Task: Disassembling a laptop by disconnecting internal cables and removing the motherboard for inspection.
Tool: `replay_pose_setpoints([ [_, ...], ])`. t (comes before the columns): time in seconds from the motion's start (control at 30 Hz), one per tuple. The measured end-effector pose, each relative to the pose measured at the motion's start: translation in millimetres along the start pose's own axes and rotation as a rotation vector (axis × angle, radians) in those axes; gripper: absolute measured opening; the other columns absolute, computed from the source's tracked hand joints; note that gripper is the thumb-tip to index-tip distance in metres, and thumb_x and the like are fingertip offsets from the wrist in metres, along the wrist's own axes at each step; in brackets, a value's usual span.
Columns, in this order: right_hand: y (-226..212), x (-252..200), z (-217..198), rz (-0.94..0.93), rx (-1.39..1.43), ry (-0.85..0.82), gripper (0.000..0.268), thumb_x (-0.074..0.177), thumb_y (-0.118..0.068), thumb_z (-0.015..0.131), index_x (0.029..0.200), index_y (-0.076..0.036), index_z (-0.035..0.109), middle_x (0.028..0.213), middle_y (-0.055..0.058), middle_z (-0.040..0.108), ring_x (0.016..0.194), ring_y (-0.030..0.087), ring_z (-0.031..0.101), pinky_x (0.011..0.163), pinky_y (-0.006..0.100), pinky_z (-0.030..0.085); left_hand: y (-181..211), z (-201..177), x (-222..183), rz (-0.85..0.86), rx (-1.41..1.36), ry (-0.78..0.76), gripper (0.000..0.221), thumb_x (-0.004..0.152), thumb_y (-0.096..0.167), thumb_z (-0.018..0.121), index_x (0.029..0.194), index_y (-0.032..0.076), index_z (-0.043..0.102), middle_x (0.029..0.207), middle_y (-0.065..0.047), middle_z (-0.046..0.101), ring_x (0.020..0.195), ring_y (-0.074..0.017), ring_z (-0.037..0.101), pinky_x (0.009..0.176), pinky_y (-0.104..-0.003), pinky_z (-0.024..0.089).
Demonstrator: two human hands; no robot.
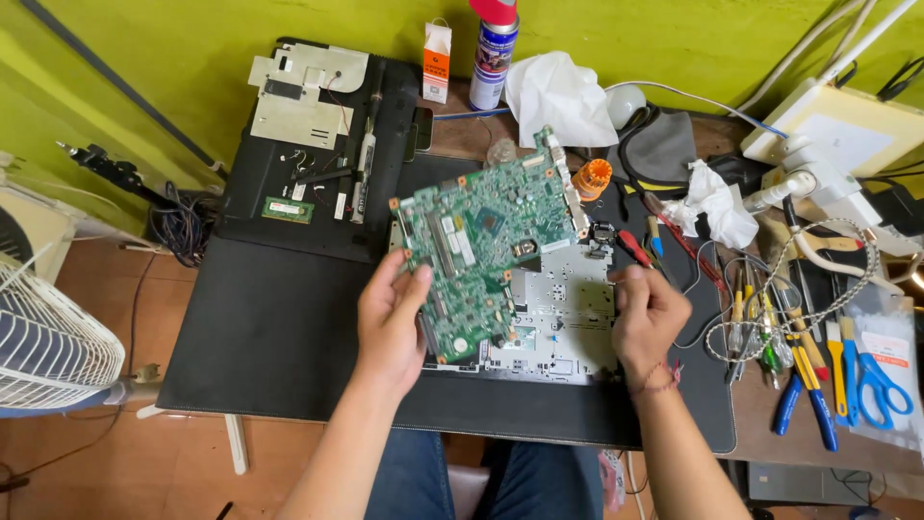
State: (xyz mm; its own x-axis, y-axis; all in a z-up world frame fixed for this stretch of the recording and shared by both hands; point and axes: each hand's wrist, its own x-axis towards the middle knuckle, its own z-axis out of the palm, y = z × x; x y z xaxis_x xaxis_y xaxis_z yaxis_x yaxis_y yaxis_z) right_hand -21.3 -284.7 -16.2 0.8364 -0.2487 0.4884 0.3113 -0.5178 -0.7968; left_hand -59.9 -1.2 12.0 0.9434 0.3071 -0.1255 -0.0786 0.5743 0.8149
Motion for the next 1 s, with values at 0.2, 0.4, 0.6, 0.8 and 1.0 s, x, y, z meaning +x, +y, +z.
replay_pose_setpoints([
  [0.2, -71.8, -54.6, 7.0, 0.433, 0.311, -0.400, 0.042, 0.104, -0.032, 0.050, 0.116, 0.001, 0.072, 0.096, 0.009, 0.071, 0.083, 0.017, 0.062, 0.076, 0.032, 0.050, -11.2, 16.9, -53.7, -0.235, -0.021, -0.094, 0.049, 0.094, 0.006, 0.065, 0.142, 0.002, 0.053, 0.117, -0.021, 0.072, 0.102, -0.0287, 0.070, 0.086, -0.042, 0.060],
  [0.4, -66.3, -66.6, -1.6, 0.539, 0.423, -0.339, 0.011, 0.103, -0.021, 0.063, 0.100, -0.010, 0.064, 0.078, -0.006, 0.050, 0.074, 0.005, 0.043, 0.070, 0.024, 0.035, -18.2, 12.4, -64.1, -0.298, 0.278, -0.174, 0.052, 0.089, 0.021, 0.071, 0.136, 0.004, 0.056, 0.126, -0.022, 0.069, 0.098, -0.0273, 0.076, 0.082, -0.038, 0.064],
  [0.6, -30.6, -45.7, -49.1, 0.646, 0.430, -0.179, 0.009, 0.102, -0.016, 0.062, 0.097, -0.009, 0.065, 0.087, -0.004, 0.059, 0.078, 0.007, 0.051, 0.070, 0.023, 0.039, 22.6, -26.9, -29.7, 0.145, 0.774, 0.013, 0.028, 0.094, 0.019, 0.065, 0.119, 0.011, 0.075, 0.120, -0.003, 0.077, 0.109, -0.0134, 0.071, 0.090, -0.027, 0.057],
  [0.8, -20.1, -45.5, -77.1, 0.689, 0.259, -0.264, 0.024, 0.109, -0.019, 0.051, 0.086, -0.014, 0.047, 0.082, -0.006, 0.034, 0.074, 0.009, 0.029, 0.072, 0.027, 0.026, 50.9, -35.4, -10.9, -0.180, 0.848, 0.196, 0.048, 0.093, 0.026, 0.062, 0.137, 0.009, 0.061, 0.141, -0.008, 0.065, 0.136, -0.0169, 0.059, 0.114, -0.032, 0.047],
  [1.0, -23.1, -48.5, -69.5, 0.684, 0.162, -0.320, 0.027, 0.109, -0.024, 0.050, 0.084, -0.016, 0.041, 0.082, -0.006, 0.030, 0.075, 0.009, 0.026, 0.075, 0.028, 0.023, 44.2, -26.6, 6.6, -0.303, 1.126, 0.157, 0.065, 0.087, 0.044, 0.064, 0.143, 0.012, 0.055, 0.143, 0.000, 0.065, 0.123, -0.0216, 0.065, 0.104, -0.038, 0.048],
])
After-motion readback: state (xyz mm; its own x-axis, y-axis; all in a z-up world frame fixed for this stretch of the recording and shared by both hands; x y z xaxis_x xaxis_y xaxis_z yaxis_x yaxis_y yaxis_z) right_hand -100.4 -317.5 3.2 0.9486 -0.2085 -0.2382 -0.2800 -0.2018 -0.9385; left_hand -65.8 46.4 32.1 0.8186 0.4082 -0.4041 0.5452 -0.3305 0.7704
